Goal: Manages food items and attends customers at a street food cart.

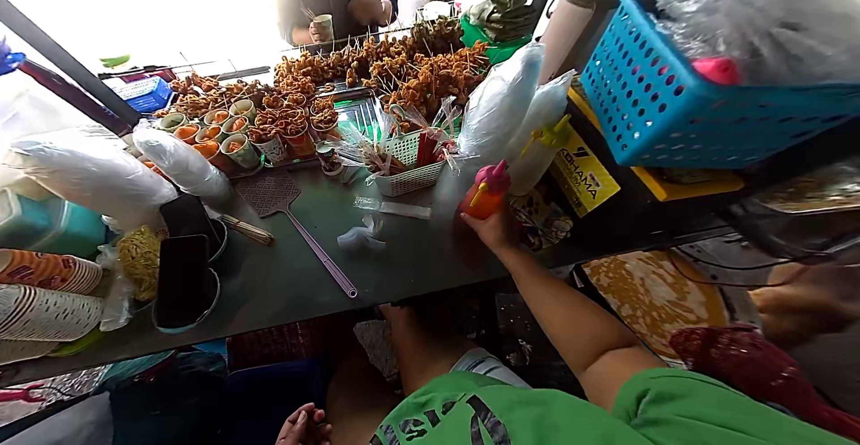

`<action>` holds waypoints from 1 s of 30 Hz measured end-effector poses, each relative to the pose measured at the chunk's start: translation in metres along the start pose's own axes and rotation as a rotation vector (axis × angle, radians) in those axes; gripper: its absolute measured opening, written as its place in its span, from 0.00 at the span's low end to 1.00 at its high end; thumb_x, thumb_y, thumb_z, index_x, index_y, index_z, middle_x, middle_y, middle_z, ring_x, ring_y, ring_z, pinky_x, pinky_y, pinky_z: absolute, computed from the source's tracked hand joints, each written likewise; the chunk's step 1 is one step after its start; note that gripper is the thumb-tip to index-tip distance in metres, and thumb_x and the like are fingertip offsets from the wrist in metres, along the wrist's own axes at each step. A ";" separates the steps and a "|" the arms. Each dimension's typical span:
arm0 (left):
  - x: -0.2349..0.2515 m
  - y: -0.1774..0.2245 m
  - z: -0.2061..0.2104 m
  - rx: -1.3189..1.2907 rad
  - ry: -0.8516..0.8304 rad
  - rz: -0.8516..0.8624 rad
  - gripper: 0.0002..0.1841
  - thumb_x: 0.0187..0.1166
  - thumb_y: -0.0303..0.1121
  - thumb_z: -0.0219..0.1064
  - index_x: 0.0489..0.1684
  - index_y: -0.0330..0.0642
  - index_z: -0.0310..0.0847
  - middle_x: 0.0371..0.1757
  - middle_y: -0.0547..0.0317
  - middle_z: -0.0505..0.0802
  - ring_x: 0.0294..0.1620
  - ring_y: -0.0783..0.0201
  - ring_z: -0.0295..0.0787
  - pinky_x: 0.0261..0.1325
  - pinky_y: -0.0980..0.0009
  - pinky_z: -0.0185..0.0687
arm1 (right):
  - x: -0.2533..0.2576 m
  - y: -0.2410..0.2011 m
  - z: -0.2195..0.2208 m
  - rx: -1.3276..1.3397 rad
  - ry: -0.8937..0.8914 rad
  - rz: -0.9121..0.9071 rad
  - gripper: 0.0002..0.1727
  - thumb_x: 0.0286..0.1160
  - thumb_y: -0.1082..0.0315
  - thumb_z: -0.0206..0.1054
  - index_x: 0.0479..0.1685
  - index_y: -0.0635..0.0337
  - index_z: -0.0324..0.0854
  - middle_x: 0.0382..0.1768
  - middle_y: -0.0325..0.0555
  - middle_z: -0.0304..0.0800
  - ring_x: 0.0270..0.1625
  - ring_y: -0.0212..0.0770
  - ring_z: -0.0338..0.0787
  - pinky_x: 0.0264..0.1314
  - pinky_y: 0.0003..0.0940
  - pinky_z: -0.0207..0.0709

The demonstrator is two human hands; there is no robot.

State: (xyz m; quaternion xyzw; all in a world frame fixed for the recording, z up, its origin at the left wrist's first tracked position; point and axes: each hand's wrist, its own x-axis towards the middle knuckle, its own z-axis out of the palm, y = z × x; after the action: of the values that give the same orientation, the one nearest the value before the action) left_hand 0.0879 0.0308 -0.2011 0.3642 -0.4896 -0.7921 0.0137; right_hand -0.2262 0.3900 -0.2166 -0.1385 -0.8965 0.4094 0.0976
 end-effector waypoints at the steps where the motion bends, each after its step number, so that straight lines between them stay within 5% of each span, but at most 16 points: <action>1: 0.003 0.002 0.003 0.000 -0.017 0.001 0.18 0.94 0.32 0.39 0.48 0.43 0.79 0.34 0.61 0.96 0.31 0.69 0.94 0.37 0.73 0.91 | 0.013 0.003 -0.006 0.023 0.028 0.004 0.52 0.56 0.56 0.88 0.80 0.75 0.64 0.69 0.72 0.81 0.72 0.66 0.83 0.76 0.62 0.72; 5: 0.010 0.005 0.014 -0.003 -0.075 0.009 0.17 0.94 0.30 0.40 0.49 0.41 0.78 0.34 0.59 0.95 0.31 0.68 0.94 0.37 0.73 0.91 | 0.060 0.012 -0.015 0.047 0.049 0.014 0.53 0.56 0.59 0.89 0.82 0.73 0.62 0.73 0.72 0.77 0.75 0.67 0.80 0.78 0.64 0.70; 8: 0.008 0.003 0.017 0.017 -0.057 0.027 0.15 0.93 0.29 0.43 0.50 0.38 0.79 0.35 0.58 0.95 0.30 0.68 0.93 0.36 0.73 0.90 | 0.071 0.021 -0.026 -0.089 -0.013 0.000 0.44 0.68 0.54 0.82 0.77 0.76 0.70 0.72 0.74 0.79 0.76 0.68 0.79 0.81 0.64 0.68; 10: 0.001 0.002 0.015 0.033 0.021 0.049 0.13 0.92 0.28 0.47 0.50 0.36 0.79 0.34 0.58 0.94 0.29 0.68 0.92 0.34 0.74 0.88 | 0.060 0.016 -0.023 -0.304 -0.173 -0.005 0.34 0.83 0.52 0.68 0.67 0.81 0.78 0.66 0.80 0.82 0.75 0.73 0.80 0.80 0.67 0.66; 13: -0.007 0.003 0.007 0.036 0.127 0.018 0.11 0.92 0.29 0.51 0.52 0.33 0.79 0.34 0.57 0.92 0.29 0.68 0.90 0.34 0.74 0.86 | 0.027 -0.009 -0.002 -0.538 -0.479 -0.107 0.32 0.89 0.53 0.61 0.55 0.85 0.81 0.59 0.87 0.82 0.69 0.83 0.80 0.72 0.76 0.67; 17: -0.013 0.006 -0.007 0.087 0.180 -0.028 0.10 0.92 0.30 0.54 0.57 0.33 0.77 0.37 0.58 0.91 0.30 0.69 0.87 0.36 0.74 0.83 | -0.020 -0.028 0.066 -0.342 -0.696 -0.574 0.23 0.83 0.59 0.68 0.59 0.75 0.86 0.58 0.82 0.85 0.67 0.82 0.82 0.71 0.79 0.67; 21: -0.020 0.009 -0.007 0.228 0.171 0.033 0.10 0.90 0.31 0.56 0.58 0.33 0.76 0.39 0.58 0.90 0.32 0.71 0.85 0.38 0.74 0.81 | -0.054 -0.077 0.128 -0.113 -0.434 -1.084 0.36 0.64 0.65 0.80 0.73 0.74 0.77 0.73 0.83 0.75 0.74 0.86 0.74 0.73 0.81 0.65; 23: -0.024 0.004 -0.012 0.428 0.175 0.095 0.12 0.90 0.32 0.57 0.60 0.32 0.77 0.44 0.53 0.89 0.37 0.68 0.85 0.45 0.69 0.81 | -0.057 -0.093 0.152 -0.196 -0.462 -1.108 0.40 0.64 0.66 0.79 0.81 0.69 0.72 0.80 0.81 0.68 0.80 0.87 0.66 0.77 0.84 0.56; 25: -0.029 -0.003 -0.024 0.715 0.189 0.137 0.16 0.89 0.34 0.57 0.63 0.29 0.78 0.55 0.40 0.90 0.53 0.53 0.89 0.63 0.55 0.82 | -0.054 -0.099 0.169 -0.316 -0.555 -1.028 0.33 0.79 0.66 0.68 0.84 0.66 0.69 0.82 0.78 0.67 0.84 0.85 0.61 0.81 0.85 0.46; 27: -0.033 -0.011 -0.040 1.024 0.204 0.095 0.20 0.90 0.36 0.56 0.68 0.28 0.78 0.66 0.35 0.87 0.69 0.45 0.85 0.77 0.49 0.75 | -0.048 -0.098 0.174 -0.418 -0.574 -0.963 0.25 0.91 0.63 0.54 0.80 0.68 0.73 0.77 0.79 0.72 0.81 0.83 0.67 0.80 0.82 0.49; 30: -0.036 -0.035 -0.076 1.295 0.298 -0.051 0.21 0.91 0.38 0.54 0.72 0.31 0.78 0.74 0.35 0.83 0.81 0.40 0.75 0.84 0.46 0.66 | -0.038 -0.090 0.166 -0.485 -0.508 -0.904 0.22 0.93 0.66 0.48 0.74 0.67 0.78 0.71 0.78 0.78 0.77 0.80 0.73 0.78 0.78 0.58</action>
State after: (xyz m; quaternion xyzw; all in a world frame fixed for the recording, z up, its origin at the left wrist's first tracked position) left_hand 0.1706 0.0040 -0.2278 0.4159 -0.8507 -0.2793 -0.1591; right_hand -0.2534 0.2035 -0.2579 0.3431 -0.9302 0.1297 0.0098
